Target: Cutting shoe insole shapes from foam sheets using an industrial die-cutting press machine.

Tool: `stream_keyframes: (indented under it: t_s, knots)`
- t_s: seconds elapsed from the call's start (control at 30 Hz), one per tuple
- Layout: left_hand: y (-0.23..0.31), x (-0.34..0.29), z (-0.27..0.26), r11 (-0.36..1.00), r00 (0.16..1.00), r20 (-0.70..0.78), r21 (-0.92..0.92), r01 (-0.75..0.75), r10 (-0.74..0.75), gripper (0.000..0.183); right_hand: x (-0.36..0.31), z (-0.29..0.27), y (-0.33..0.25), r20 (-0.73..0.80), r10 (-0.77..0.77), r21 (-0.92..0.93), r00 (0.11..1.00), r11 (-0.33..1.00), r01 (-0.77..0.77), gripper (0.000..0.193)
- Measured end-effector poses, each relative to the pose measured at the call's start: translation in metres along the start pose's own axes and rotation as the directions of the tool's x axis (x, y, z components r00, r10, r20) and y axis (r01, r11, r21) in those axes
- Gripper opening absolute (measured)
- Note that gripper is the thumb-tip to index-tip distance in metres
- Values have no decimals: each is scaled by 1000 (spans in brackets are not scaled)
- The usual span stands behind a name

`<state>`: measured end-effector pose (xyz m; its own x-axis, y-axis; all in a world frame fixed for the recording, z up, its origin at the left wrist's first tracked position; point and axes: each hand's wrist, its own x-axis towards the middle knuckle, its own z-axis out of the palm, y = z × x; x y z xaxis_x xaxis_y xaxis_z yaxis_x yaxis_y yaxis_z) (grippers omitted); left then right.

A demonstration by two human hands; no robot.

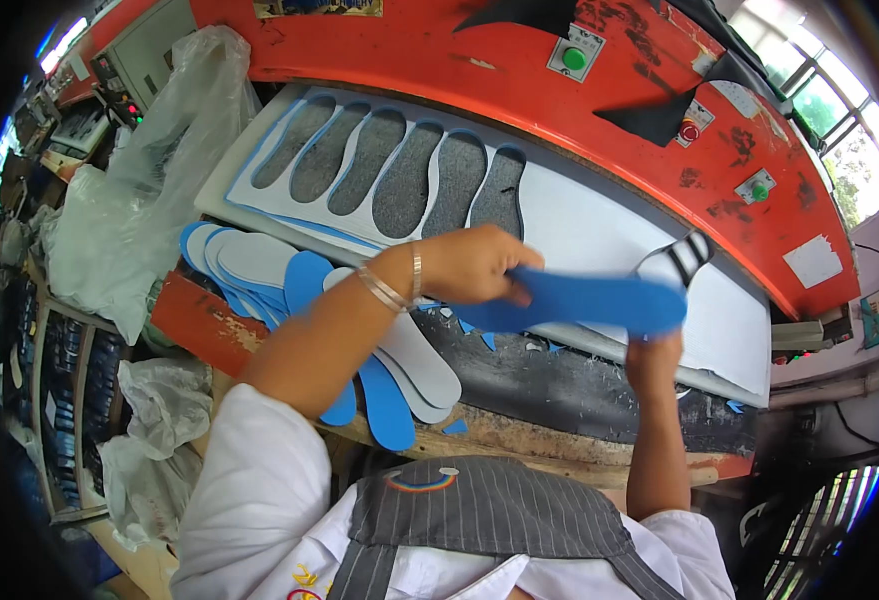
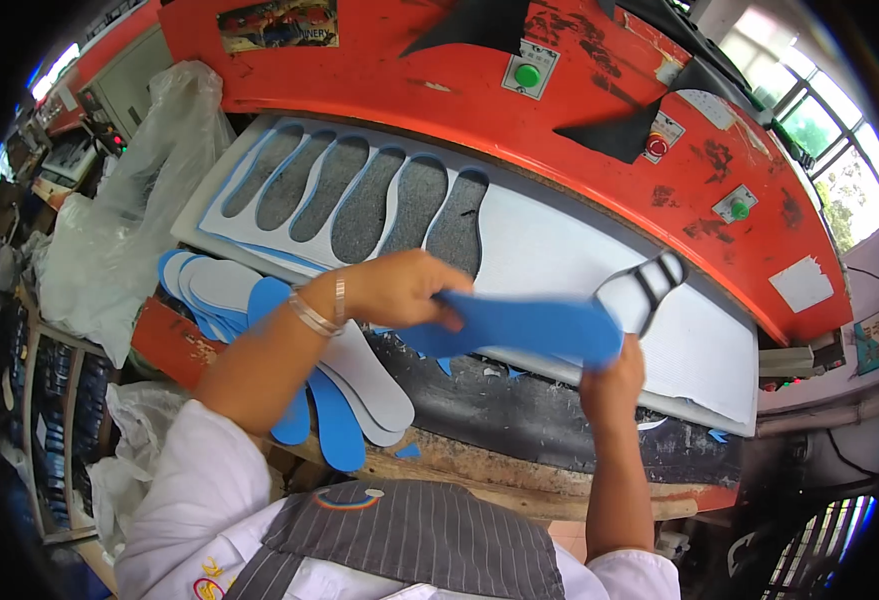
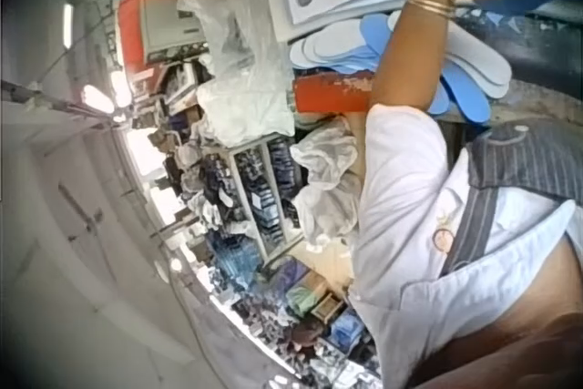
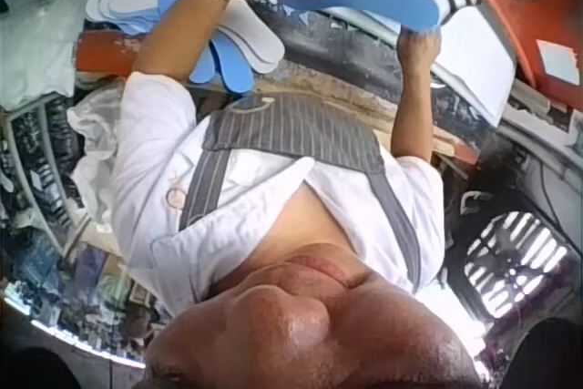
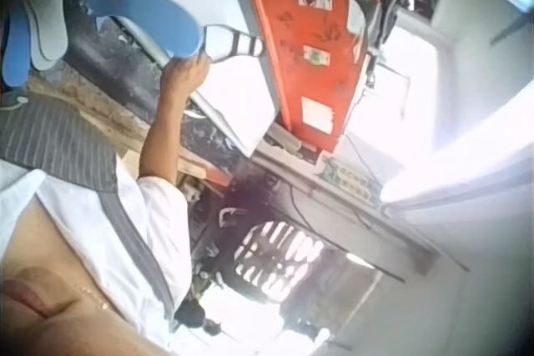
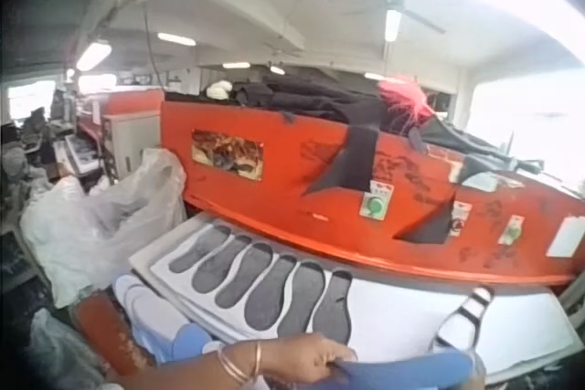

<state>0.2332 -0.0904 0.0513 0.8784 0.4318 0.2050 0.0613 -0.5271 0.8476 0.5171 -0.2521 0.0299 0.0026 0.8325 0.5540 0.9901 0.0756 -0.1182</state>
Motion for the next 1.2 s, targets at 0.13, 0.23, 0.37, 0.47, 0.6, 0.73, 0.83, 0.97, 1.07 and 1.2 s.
stream_keyframes:
  t_s: [0.13, 0.23, 0.37, 0.47, 0.6, 0.73, 0.83, 0.97, 1.07, 1.2]
  knots:
    - [44, -22, -7, 899, 722, 539, 302, 316, -434, 30, -20, 32, 33, 438, 19, 10, 899, 1000, -26, 17]
    - [43, -51, 4, 675, 619, 404, 678, 292, -674, 54, 9, 11, 55, 466, -280, 234, 839, 954, 188, 56]
    - [44, -38, 48, 799, 902, 199, 561, 216, -383, 92, 40, -2, 121, 634, -340, -20, 695, 890, 455, 95]
    - [40, -1, 120, 960, 965, -39, 97, 261, -258, 101, 52, 13, 178, 723, -369, 129, 584, 902, 412, 89]
    - [21, 27, 217, 933, 820, -444, -183, 311, -361, 121, 35, 7, 159, 767, -194, 222, 611, 975, 30, 81]
    - [32, 48, 263, 714, 652, -596, -690, -118, -469, 120, -37, 3, 142, 476, -317, 752, 820, 630, -193, 87]
    - [62, 55, 256, 639, 709, -636, -689, -343, -305, 115, -57, -28, 94, 508, -429, 751, 747, 645, -140, 77]
    - [73, 38, 246, 916, 797, -568, -398, -49, -204, 108, -63, -9, 82, 562, -628, 826, 538, 461, -325, 71]
    - [60, 13, 238, 718, 751, -511, -692, -71, -418, 90, -42, -11, 68, 720, -642, 657, 265, 506, -558, 71]
    - [18, -44, 189, 571, 493, -503, -821, -16, -710, 30, -6, 14, 57, 817, -471, 498, 333, 286, -818, 66]
